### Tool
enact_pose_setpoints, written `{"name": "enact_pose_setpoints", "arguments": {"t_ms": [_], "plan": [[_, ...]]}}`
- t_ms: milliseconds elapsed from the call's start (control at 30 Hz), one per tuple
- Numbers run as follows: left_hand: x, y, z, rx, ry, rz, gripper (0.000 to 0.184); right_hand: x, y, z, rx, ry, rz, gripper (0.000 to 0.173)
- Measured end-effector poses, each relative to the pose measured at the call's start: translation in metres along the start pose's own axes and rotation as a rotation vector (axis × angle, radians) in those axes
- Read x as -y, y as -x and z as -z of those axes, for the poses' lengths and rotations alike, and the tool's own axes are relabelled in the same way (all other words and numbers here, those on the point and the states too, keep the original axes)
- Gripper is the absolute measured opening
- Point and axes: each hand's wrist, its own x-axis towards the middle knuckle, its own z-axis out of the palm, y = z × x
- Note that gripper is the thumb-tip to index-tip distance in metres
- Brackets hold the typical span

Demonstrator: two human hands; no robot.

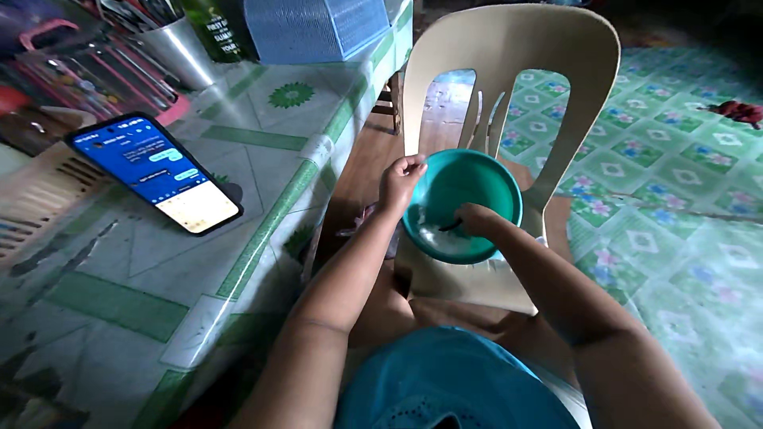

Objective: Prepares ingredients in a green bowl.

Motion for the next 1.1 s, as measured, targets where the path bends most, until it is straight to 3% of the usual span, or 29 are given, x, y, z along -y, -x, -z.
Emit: {"name": "enact_pose_setpoints", "arguments": {"t_ms": [100,300,433,533,733,900,1100], "plan": [[-0.004,0.001,0.001,-0.001,-0.022,0.028,0.024,-0.001,0.002,0.002,-0.033,-0.083,0.049,0.034],[0.007,0.006,0.002,0.02,-0.065,-0.007,0.02,0.006,0.001,0.001,0.033,-0.02,0.051,0.029],[0.008,0.004,0.0,0.012,-0.049,0.079,0.022,0.008,0.002,-0.007,-0.048,0.082,-0.025,0.029],[0.008,0.002,0.001,-0.001,-0.053,0.089,0.023,0.014,0.003,-0.011,-0.009,0.106,-0.034,0.026],[0.007,0.001,0.002,-0.007,-0.014,0.121,0.024,0.011,-0.009,-0.033,0.022,-0.008,0.119,0.021],[0.004,0.004,0.004,0.046,-0.03,0.131,0.026,0.011,0.012,-0.014,-0.019,-0.241,0.104,0.019],[0.015,0.009,-0.004,0.146,-0.053,0.197,0.026,-0.009,0.033,0.03,-0.113,-0.23,0.138,0.02]]}}
